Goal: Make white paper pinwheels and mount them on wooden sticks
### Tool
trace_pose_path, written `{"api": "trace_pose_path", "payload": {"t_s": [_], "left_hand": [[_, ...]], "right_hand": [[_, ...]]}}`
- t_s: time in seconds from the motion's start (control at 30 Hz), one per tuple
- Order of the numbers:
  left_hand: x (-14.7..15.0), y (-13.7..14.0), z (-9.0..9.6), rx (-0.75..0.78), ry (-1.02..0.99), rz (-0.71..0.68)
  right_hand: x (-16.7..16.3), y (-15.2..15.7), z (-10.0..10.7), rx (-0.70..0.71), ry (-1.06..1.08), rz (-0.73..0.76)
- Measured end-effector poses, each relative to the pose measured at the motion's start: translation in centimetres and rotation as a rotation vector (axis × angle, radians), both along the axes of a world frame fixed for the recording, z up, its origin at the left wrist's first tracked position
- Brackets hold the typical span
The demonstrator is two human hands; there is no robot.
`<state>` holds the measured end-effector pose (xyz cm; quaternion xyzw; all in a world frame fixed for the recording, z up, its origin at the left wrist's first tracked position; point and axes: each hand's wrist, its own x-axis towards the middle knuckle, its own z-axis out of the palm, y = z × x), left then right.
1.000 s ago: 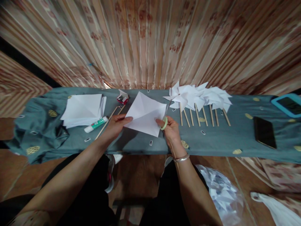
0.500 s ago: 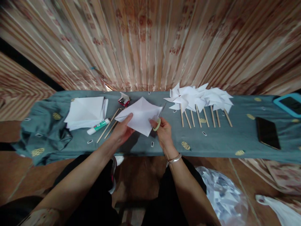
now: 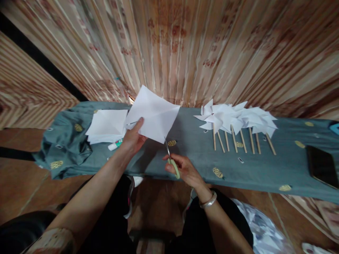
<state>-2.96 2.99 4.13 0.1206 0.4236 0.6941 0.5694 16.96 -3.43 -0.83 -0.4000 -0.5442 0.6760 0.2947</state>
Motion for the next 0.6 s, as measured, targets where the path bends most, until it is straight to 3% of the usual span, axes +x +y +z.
{"api": "trace_pose_path", "payload": {"t_s": [0.3,0.6], "left_hand": [[0.9,-0.2,-0.7,-0.019,0.015,-0.047],[1.2,-0.2,-0.3,-0.047,-0.003,-0.041]], "right_hand": [[-0.3,0.6,0.5,-0.001,0.016,-0.020],[-0.6,0.5,0.4,0.002,0.025,-0.017]]}}
